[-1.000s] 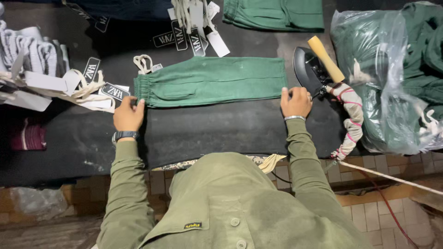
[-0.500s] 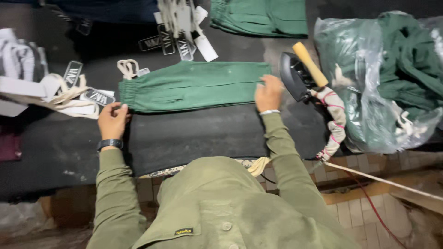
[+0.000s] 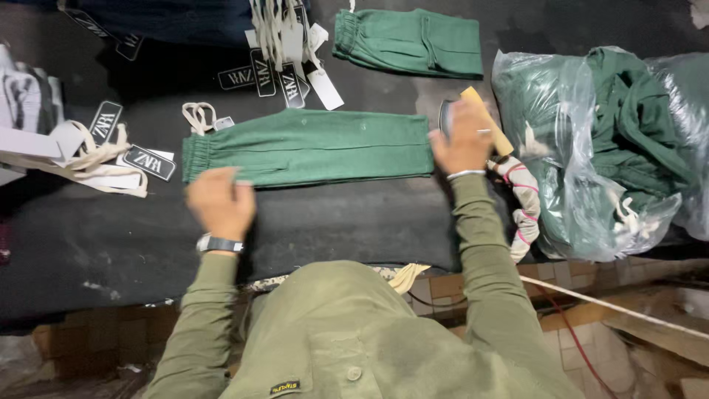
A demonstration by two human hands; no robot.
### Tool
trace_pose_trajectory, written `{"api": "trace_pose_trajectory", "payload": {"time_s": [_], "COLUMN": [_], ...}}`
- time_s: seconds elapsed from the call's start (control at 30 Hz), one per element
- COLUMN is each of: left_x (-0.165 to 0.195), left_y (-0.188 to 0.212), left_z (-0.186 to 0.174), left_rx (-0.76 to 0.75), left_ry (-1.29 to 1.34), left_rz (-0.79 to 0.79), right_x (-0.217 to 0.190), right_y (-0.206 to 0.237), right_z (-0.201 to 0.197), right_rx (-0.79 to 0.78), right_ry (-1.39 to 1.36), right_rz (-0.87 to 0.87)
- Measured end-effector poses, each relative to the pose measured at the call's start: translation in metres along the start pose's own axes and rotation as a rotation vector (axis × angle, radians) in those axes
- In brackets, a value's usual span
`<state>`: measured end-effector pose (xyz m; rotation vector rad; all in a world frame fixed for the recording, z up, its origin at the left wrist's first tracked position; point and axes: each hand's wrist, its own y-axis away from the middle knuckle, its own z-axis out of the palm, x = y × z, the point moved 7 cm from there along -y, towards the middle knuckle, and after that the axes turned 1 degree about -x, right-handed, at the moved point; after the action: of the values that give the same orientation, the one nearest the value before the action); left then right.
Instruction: The person irons a pair of light gray sweatpants on a table, then irons several green sweatpants. They fold the garments after ironing and place them on a stack.
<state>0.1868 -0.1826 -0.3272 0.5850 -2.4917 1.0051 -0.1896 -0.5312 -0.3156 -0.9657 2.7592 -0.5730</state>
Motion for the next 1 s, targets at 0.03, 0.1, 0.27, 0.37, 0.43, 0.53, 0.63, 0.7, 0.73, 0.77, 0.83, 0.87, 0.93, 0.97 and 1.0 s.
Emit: {"api": "trace_pose_trajectory", "payload": {"time_s": [0.03,0.1,0.27,0.37,0.43,0.53,0.63,0.7,0.73,0.77,0.83,0.87,0.93,0.97,1.0], "left_x": [0.029,0.083,0.134,0.131,0.128,0.128,0.127,0.128,0.128,0.129,0.126,0.121,0.102,0.087,0.067], "left_y": [-0.001,0.003,0.022,0.032,0.037,0.037,0.036,0.034,0.033,0.032,0.030,0.027,0.022,0.021,0.017], "left_z": [0.018,0.057,0.112,0.115,0.115,0.110,0.111,0.110,0.109,0.107,0.100,0.096,0.083,0.072,0.061], "left_rx": [-0.133,-0.319,-0.572,-0.592,-0.614,-0.549,-0.565,-0.542,-0.535,-0.517,-0.477,-0.457,-0.421,-0.352,-0.279], "left_ry": [0.123,0.066,-0.061,-0.061,-0.076,-0.062,-0.033,-0.036,-0.039,-0.017,0.020,0.087,0.216,0.191,0.164], "left_rz": [0.086,0.226,0.363,0.383,0.397,0.408,0.343,0.346,0.351,0.355,0.369,0.333,0.253,0.189,0.130], "right_x": [0.023,0.063,0.112,0.122,0.113,0.086,0.051,0.017,-0.004,-0.020,-0.049,-0.057,-0.068,-0.073,-0.077], "right_y": [-0.001,-0.001,-0.005,-0.003,-0.003,-0.005,-0.014,-0.022,-0.025,-0.029,-0.039,-0.047,-0.060,-0.065,-0.069], "right_z": [-0.012,-0.018,0.007,0.014,-0.001,-0.024,-0.036,-0.032,-0.025,-0.020,-0.008,-0.005,0.002,0.004,0.005], "right_rx": [0.074,0.037,-0.241,-0.209,0.005,0.117,-0.035,-0.206,-0.290,-0.310,-0.342,-0.339,-0.341,-0.363,-0.378], "right_ry": [0.141,0.226,-0.036,-0.078,-0.145,-0.335,-0.397,-0.390,-0.389,-0.362,-0.311,-0.272,-0.201,-0.219,-0.238], "right_rz": [0.078,0.182,0.123,0.262,0.223,0.063,-0.042,-0.105,-0.156,-0.142,-0.115,-0.091,-0.047,-0.064,-0.081]}}
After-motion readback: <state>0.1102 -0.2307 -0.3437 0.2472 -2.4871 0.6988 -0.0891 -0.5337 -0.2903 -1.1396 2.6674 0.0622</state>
